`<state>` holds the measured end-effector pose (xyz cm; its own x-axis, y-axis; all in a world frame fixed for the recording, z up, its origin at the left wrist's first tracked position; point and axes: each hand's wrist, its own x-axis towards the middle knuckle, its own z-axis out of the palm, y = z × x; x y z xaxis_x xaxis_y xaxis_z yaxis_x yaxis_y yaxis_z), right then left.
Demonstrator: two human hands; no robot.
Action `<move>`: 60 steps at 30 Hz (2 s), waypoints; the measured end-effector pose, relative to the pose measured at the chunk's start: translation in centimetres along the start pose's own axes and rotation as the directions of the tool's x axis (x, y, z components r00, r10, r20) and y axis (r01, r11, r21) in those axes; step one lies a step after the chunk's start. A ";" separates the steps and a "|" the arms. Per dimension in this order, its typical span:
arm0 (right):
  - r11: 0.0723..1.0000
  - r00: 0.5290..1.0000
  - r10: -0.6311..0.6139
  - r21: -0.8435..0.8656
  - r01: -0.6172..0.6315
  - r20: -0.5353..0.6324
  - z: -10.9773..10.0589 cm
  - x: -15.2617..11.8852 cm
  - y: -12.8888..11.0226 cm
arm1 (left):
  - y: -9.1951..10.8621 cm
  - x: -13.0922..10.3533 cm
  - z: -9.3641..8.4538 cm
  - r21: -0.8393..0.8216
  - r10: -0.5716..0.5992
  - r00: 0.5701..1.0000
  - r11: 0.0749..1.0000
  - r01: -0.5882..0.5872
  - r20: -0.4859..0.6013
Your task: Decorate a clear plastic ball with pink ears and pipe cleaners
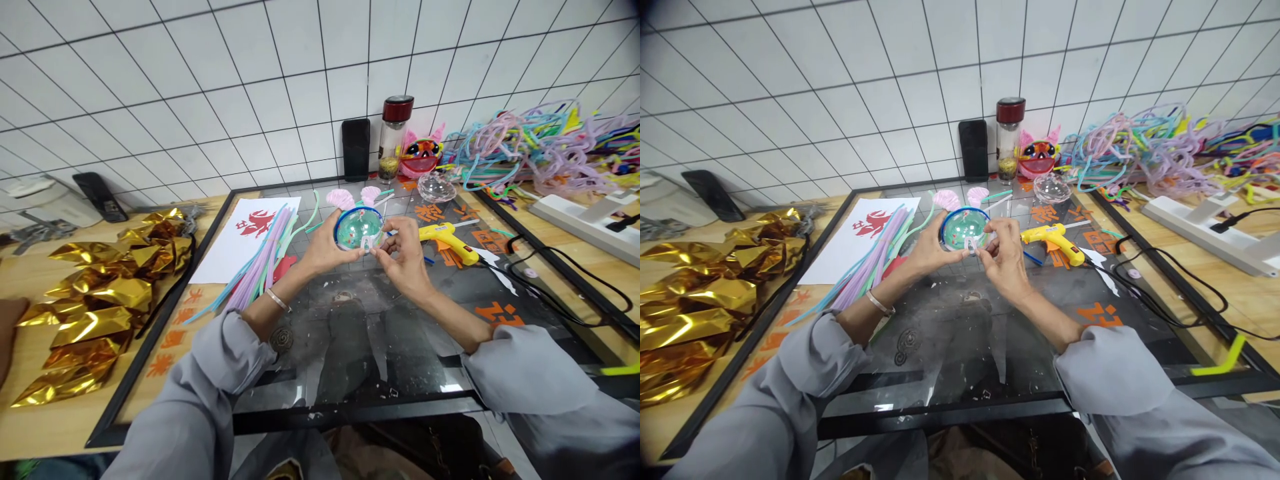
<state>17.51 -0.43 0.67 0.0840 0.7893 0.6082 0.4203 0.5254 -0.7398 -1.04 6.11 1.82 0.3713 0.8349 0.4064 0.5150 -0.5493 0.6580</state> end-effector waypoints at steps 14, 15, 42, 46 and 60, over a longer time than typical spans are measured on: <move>0.985 0.983 -0.167 -0.029 0.170 0.080 -0.1 0.4 0.3 | 0.3 0.1 -0.2 -0.013 -0.004 1.000 1.000 0.004 0.010; 0.986 0.983 -0.163 -0.018 0.165 0.083 -0.2 0.4 0.4 | 0.3 0.1 -0.2 -0.009 -0.007 1.000 1.000 0.007 0.012; 0.981 0.983 -0.158 -0.095 0.167 0.095 -0.5 0.7 0.6 | 0.3 0.1 -0.3 -0.023 -0.007 1.000 1.000 0.008 0.018; 0.983 0.982 -0.163 -0.072 0.170 0.091 -0.4 0.5 0.6 | 0.3 0.1 -0.3 -0.021 -0.008 1.000 1.000 0.008 0.019; 0.996 0.997 0.074 -0.052 -0.074 -0.007 -0.3 1.1 1.9 | 0.1 0.1 -0.1 -0.029 -0.015 1.000 0.999 0.015 0.003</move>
<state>18.66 1.36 0.00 0.1210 0.8238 0.5538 0.4595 0.4481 -0.7669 -1.04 6.18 2.01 0.3663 0.8429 0.3943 0.4981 -0.5355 0.6820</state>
